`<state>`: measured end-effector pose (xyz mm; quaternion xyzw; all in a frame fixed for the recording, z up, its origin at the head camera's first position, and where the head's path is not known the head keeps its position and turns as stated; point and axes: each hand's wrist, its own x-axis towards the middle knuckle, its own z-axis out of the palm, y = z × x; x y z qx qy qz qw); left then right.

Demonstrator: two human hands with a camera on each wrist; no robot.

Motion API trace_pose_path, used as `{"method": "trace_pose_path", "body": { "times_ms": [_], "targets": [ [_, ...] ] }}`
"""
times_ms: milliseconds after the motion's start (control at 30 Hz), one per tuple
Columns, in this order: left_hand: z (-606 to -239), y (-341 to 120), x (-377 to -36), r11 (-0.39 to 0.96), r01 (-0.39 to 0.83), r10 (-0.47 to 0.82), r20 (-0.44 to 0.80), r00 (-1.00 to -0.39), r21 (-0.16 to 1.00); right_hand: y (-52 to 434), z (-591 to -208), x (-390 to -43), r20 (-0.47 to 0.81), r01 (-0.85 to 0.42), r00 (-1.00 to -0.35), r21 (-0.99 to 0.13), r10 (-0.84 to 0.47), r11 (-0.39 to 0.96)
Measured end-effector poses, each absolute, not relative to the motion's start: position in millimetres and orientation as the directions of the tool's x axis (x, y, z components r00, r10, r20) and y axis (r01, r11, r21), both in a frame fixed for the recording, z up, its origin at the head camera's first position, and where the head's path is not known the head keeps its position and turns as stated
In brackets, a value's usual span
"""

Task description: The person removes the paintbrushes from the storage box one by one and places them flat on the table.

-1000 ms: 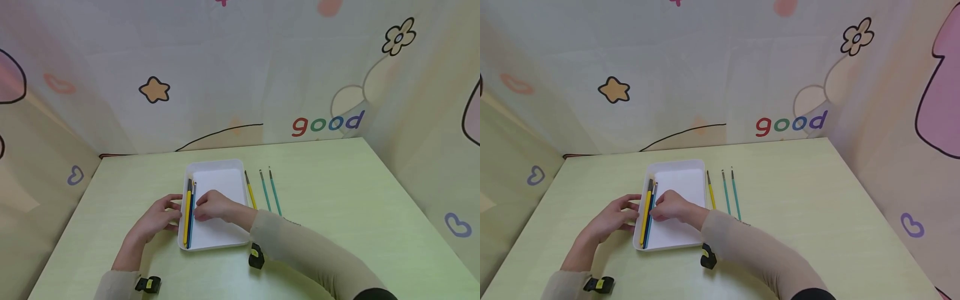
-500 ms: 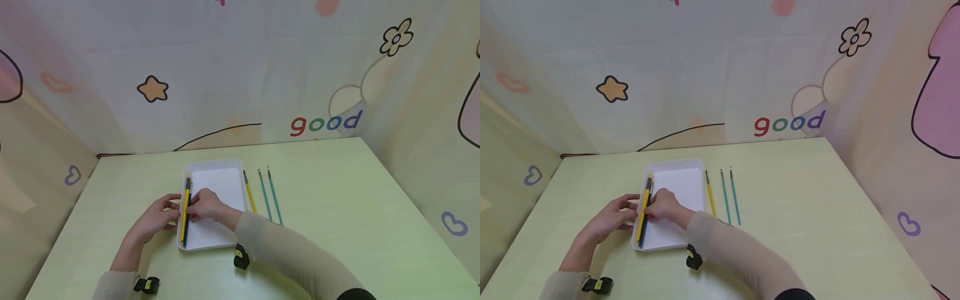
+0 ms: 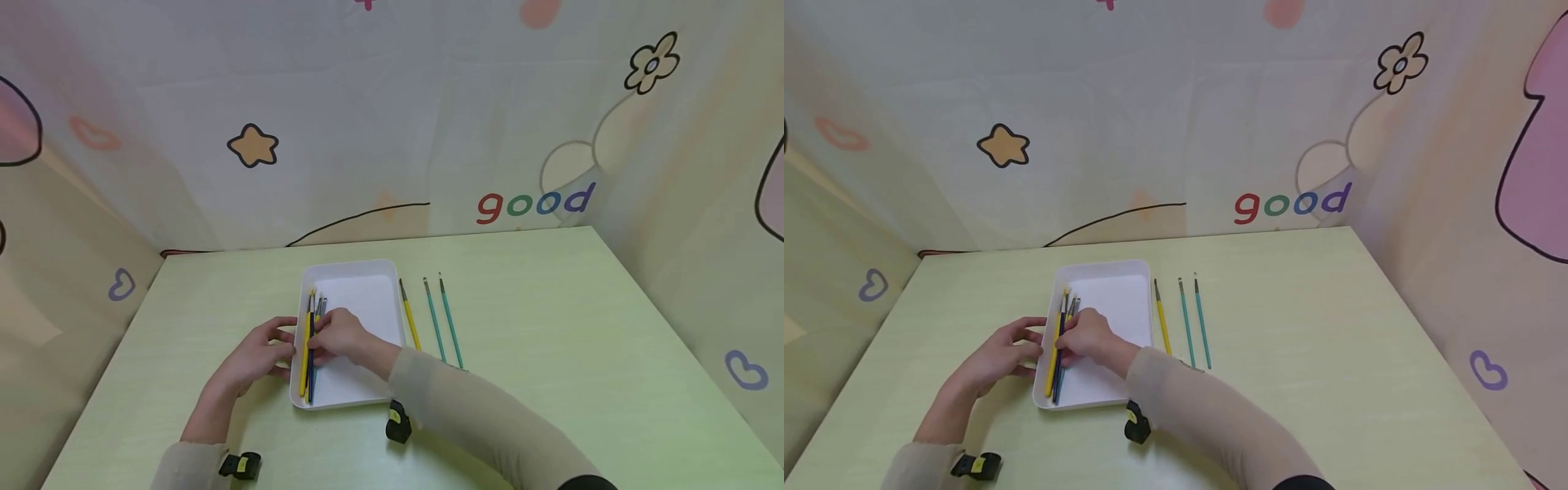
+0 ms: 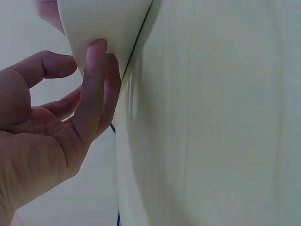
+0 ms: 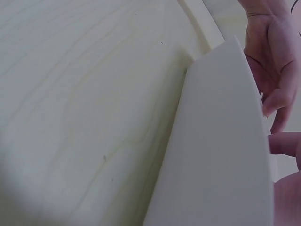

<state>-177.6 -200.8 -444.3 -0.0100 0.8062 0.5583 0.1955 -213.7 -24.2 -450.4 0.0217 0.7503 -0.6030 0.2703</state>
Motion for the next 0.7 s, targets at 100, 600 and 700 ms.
{"method": "trace_pose_path", "body": {
  "times_ms": [100, 600, 700],
  "targets": [
    [-444.3, -200.0, -176.9, 0.383, -0.234, 0.196, -0.326, -0.925, 0.894, -17.6, -448.1, -213.4, -0.428, 0.350, -0.848, -0.895, -0.313, 0.275],
    [-442.8, -197.2, -174.9, 0.402, -0.248, 0.177, -0.340, -0.924, 0.882, 26.9, -431.0, -211.5, -0.430, 0.351, -0.847, -0.894, -0.312, 0.279],
    [-442.7, -197.3, -173.8, 0.398, -0.236, 0.182, -0.328, -0.927, 0.887, 38.8, -426.5, -210.7, -0.416, 0.342, -0.850, -0.902, -0.322, 0.262]
  ]
}}
